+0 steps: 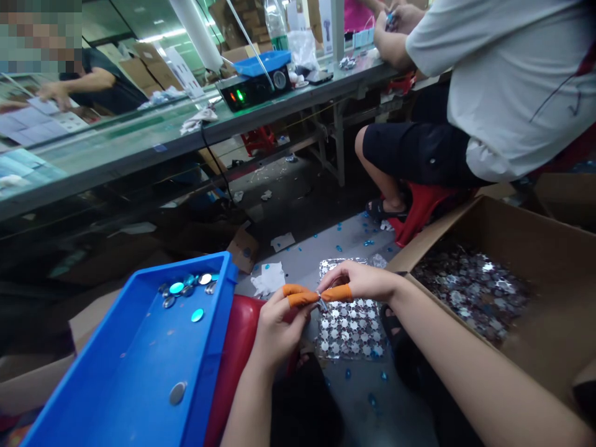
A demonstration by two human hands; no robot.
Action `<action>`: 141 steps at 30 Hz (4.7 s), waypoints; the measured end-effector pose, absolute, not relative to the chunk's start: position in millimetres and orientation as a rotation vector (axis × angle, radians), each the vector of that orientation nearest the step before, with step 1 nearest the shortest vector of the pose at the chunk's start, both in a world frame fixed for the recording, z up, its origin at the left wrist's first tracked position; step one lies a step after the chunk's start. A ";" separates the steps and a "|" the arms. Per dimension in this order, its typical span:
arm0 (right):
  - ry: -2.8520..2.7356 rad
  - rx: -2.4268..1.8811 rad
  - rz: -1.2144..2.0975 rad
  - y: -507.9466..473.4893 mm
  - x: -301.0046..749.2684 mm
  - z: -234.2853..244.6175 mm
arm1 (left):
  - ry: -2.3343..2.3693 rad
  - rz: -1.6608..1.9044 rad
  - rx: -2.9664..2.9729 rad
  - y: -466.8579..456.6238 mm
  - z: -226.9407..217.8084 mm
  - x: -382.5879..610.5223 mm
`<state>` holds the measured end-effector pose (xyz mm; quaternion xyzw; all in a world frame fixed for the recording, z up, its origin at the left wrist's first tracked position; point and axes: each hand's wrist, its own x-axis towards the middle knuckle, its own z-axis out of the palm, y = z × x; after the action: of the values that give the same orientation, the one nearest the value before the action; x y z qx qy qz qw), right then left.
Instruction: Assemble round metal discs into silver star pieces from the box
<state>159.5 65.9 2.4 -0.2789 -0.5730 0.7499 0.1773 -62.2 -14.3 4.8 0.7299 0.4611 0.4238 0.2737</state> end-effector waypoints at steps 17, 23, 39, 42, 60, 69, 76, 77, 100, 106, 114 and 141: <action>-1.145 -0.875 2.452 71.2 160.6 2.0 | 1.103 1.105 2.410 -21.3 12.4 -57.1; -1.085 -0.800 2.494 72.9 162.4 -1.4 | 1.097 1.134 2.398 -23.6 13.3 -56.3; -1.179 -0.950 2.360 75.3 164.9 2.5 | 1.140 0.878 2.527 -23.5 12.3 -62.6; -1.193 -0.980 2.345 75.7 165.4 2.2 | 1.142 0.815 2.530 -23.6 10.7 -63.3; -1.388 -1.022 2.287 72.3 156.0 -8.5 | 1.225 0.752 2.555 -21.4 8.6 -63.0; -1.425 -1.027 2.287 72.1 153.6 -10.0 | 1.250 0.846 2.566 -20.8 8.3 -62.7; -1.470 -0.969 2.310 73.6 153.9 -12.6 | 1.236 0.847 2.573 -21.4 7.3 -64.7; -1.480 -0.957 2.311 73.8 154.0 -13.4 | 1.231 0.847 2.569 -21.4 7.4 -64.7; -1.727 -0.646 2.312 68.8 158.3 -4.1 | 1.334 1.026 1.912 -15.8 8.5 -72.4; -1.206 -0.436 2.345 65.8 158.6 -0.3 | 1.829 1.217 1.586 -33.0 21.5 -84.2; -0.931 -0.445 2.286 59.8 151.5 1.7 | 2.488 0.738 1.675 -126.2 66.2 -205.4; -0.769 -0.408 2.289 61.8 139.8 -0.2 | 2.430 0.444 1.539 -128.7 -9.4 -276.0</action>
<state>139.8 61.8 -0.2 -0.1568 -0.2952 0.8793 0.3393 -276.0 -128.7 -9.4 0.5254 0.8292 0.1516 0.1154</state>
